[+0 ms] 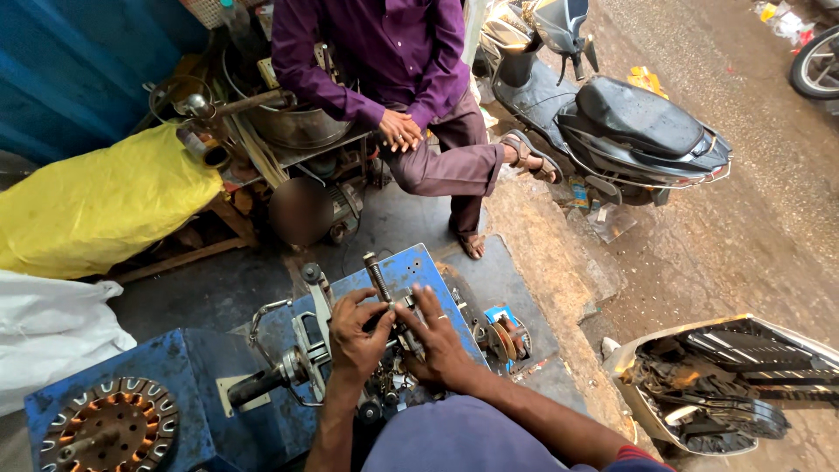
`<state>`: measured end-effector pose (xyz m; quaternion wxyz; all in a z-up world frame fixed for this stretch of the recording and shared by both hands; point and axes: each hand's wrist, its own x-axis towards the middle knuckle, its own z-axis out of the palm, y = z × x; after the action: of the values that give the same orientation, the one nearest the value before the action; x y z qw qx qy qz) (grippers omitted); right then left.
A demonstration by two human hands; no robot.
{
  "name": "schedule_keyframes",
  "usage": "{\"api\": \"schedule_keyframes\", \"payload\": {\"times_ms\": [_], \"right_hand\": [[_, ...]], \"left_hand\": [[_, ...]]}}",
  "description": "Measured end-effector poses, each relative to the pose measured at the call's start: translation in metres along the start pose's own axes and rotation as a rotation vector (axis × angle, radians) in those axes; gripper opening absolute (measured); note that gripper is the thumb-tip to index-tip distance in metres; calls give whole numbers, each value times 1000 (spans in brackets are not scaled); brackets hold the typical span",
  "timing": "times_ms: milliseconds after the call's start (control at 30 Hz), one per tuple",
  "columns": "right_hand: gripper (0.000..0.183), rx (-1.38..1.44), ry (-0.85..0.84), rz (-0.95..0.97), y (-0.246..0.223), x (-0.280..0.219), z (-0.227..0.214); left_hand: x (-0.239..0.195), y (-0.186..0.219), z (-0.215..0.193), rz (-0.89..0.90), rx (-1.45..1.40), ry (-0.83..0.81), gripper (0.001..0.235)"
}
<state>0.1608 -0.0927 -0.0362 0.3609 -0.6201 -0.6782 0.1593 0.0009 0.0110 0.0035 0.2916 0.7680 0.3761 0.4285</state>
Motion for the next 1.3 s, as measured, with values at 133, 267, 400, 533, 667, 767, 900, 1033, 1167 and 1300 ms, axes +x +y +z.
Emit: {"api": "schedule_keyframes", "payload": {"times_ms": [133, 267, 400, 533, 667, 767, 900, 1033, 1167, 1300], "right_hand": [[95, -10, -2, -51, 0, 2, -2], [96, 49, -1, -17, 0, 1, -2], [98, 114, -11, 21, 4, -1, -2], [99, 154, 12, 29, 6, 0, -1], [99, 192, 0, 61, 5, -2, -2], [101, 215, 4, 42, 5, 0, -3], [101, 230, -1, 31, 5, 0, -4], [100, 210, 1, 39, 5, 0, -3], [99, 220, -1, 36, 4, 0, -5], [99, 218, -11, 49, 3, -1, -5]], "left_hand": [[2, 0, 0, -5, -33, -20, 21], [2, 3, -1, -9, -29, -40, 23], [1, 1, 0, -10, -26, -50, 21], [2, -1, 0, -1, -31, -49, 21], [1, 2, 0, 7, -40, -31, 23], [2, 1, 0, -1, -42, -33, 25], [0, -2, 2, -2, -28, -48, 26], [-2, -5, 3, 20, -10, -41, 26], [-1, -3, 2, -11, -5, -70, 27], [-1, -2, 1, -56, -16, -93, 31]]}}
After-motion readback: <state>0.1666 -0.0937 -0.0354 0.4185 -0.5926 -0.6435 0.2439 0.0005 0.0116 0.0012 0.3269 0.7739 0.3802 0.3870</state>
